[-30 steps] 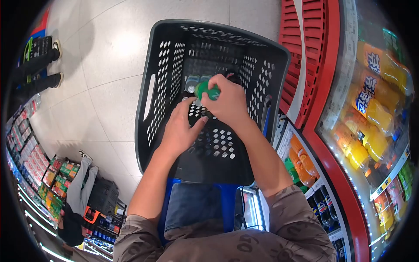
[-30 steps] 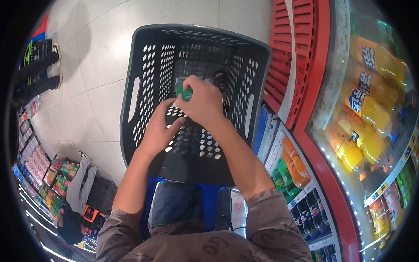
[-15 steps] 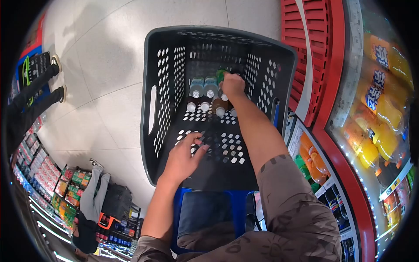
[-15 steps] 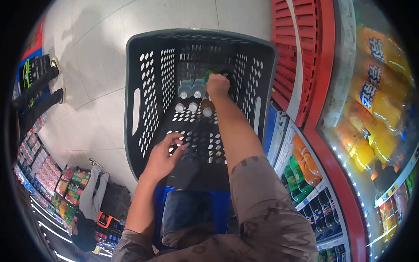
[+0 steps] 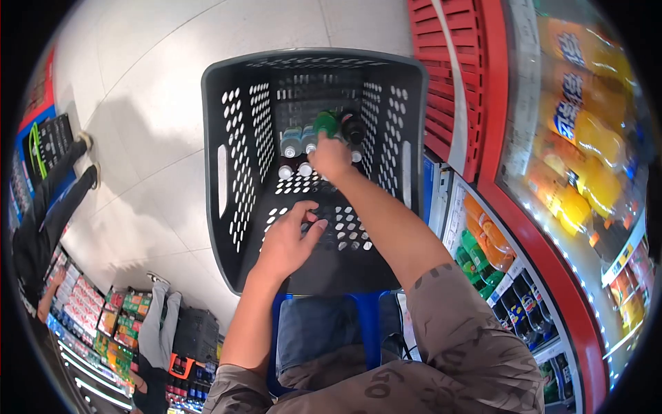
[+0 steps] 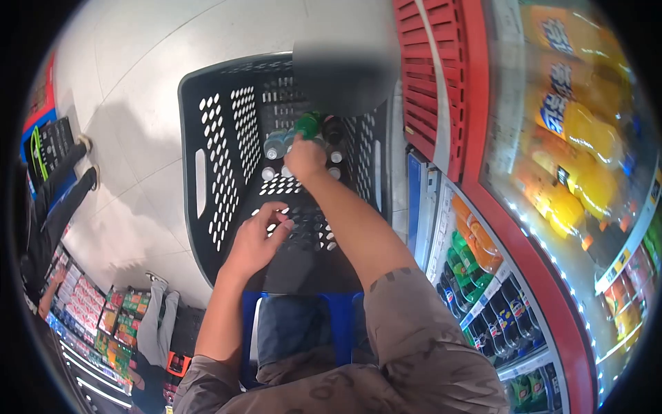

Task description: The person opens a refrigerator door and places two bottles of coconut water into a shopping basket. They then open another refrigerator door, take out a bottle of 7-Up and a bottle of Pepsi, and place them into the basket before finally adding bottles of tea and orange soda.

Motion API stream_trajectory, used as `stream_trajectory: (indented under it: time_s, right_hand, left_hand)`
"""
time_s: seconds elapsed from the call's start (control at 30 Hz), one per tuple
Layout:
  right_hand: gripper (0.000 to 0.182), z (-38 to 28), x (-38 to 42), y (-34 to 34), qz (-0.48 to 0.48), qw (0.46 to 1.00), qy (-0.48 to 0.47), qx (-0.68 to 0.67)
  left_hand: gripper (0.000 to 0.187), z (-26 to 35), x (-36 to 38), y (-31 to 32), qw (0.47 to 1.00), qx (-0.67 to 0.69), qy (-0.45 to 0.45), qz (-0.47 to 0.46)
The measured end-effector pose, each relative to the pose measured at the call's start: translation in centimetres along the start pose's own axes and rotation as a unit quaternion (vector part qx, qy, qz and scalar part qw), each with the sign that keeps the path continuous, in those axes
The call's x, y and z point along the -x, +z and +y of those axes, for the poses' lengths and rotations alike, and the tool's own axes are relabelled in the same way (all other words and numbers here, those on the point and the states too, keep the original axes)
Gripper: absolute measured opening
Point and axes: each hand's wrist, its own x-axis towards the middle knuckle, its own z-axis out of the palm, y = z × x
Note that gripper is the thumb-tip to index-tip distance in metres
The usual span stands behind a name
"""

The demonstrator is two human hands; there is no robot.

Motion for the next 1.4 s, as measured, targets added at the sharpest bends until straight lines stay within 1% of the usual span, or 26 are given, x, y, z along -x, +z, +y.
stream_trajectory:
  time_s: [0.07,0.13,0.2,0.27,0.3,0.33,0.4,0.43,0.53,0.57,0.7,0.8,0.83,0.9,0.93,0.97,1.0,1.07,1.1,1.2,1.3,1.4]
  right_hand:
    - [0.035,0.5,2.4,0.5,-0.007,0.998,-0.058,-0.032]
    - [0.028,0.8,6.2,-0.5,0.016,0.977,-0.169,-0.132]
    - [0.026,1.6,10.0,-1.5,-0.016,0.962,-0.185,-0.200]
    - [0.024,3.5,14.9,-2.9,-0.060,0.937,-0.131,-0.318]
    - [0.022,4.5,17.6,-3.9,-0.013,0.933,-0.129,-0.335]
    - [0.020,5.5,20.4,-5.1,0.035,0.927,-0.129,-0.350]
    - [0.020,8.3,25.6,-7.4,0.042,0.921,-0.104,-0.373]
    - [0.021,9.2,28.3,-9.0,0.017,0.915,-0.047,-0.400]
    - [0.023,12.2,36.1,-12.8,0.113,0.897,-0.091,-0.417]
    - [0.024,12.8,38.7,-14.0,0.115,0.905,-0.042,-0.408]
    - [0.024,14.2,48.8,-16.3,0.250,0.841,-0.044,-0.478]
    - [0.026,15.1,56.9,-15.7,0.292,0.784,-0.052,-0.545]
    - [0.026,15.7,59.1,-14.7,0.298,0.759,-0.053,-0.577]
    - [0.026,16.9,63.4,-12.7,0.305,0.707,-0.062,-0.635]
    - [0.027,17.5,65.3,-11.4,0.324,0.685,-0.055,-0.650]
    - [0.028,18.4,67.1,-10.1,0.343,0.664,-0.050,-0.663]
    - [0.028,19.3,68.7,-8.9,0.360,0.644,-0.046,-0.674]
    - [0.028,20.8,71.7,-6.8,0.408,0.578,-0.053,-0.705]
    - [0.028,21.5,73.1,-6.0,0.426,0.547,-0.058,-0.718]
    - [0.027,23.3,75.8,-3.8,0.489,0.476,-0.021,-0.731]
    - [0.026,24.7,78.7,-2.1,0.531,0.401,-0.027,-0.746]
    - [0.026,26.8,81.4,-0.8,0.582,0.351,-0.009,-0.734]
  left_hand:
    - [0.033,0.7,0.5,0.5,0.999,-0.010,0.043,0.012]
    - [0.031,2.4,1.4,0.5,0.999,-0.014,0.036,-0.008]
    - [0.029,3.7,2.5,0.9,0.998,-0.023,0.051,-0.025]
    - [0.028,3.7,3.9,1.8,0.994,-0.037,0.092,-0.038]
    - [0.029,5.3,5.0,1.8,0.994,-0.051,0.074,-0.058]
    - [0.029,6.5,6.3,2.0,0.993,-0.055,0.093,-0.056]
    - [0.030,8.6,8.8,2.7,0.987,-0.062,0.138,-0.049]
    - [0.034,9.4,9.9,3.2,0.986,-0.065,0.142,-0.064]
    - [0.034,12.9,13.7,4.5,0.966,-0.116,0.213,-0.094]
    - [0.034,14.0,14.7,4.9,0.954,-0.141,0.240,-0.111]
    - [0.030,18.9,19.8,7.8,0.930,-0.163,0.295,-0.149]
    - [0.027,20.0,22.0,12.0,0.913,-0.101,0.340,-0.203]
    - [0.028,20.4,22.4,13.4,0.905,-0.098,0.334,-0.247]
    - [0.029,21.6,24.5,16.8,0.903,0.040,0.246,-0.349]
    - [0.029,21.7,25.7,18.3,0.894,0.103,0.187,-0.395]
    - [0.028,21.8,26.6,20.0,0.869,0.143,0.165,-0.444]
    - [0.027,21.9,27.5,21.8,0.856,0.139,0.155,-0.472]
    - [0.026,22.0,29.6,25.2,0.832,0.138,0.131,-0.521]
    - [0.026,22.2,30.9,26.5,0.828,0.116,0.126,-0.534]
    - [0.023,22.1,33.1,29.2,0.800,0.095,0.105,-0.583]
    - [0.023,21.7,33.7,30.6,0.796,0.062,0.068,-0.599]
    - [0.021,22.0,33.5,31.1,0.800,0.034,0.062,-0.596]
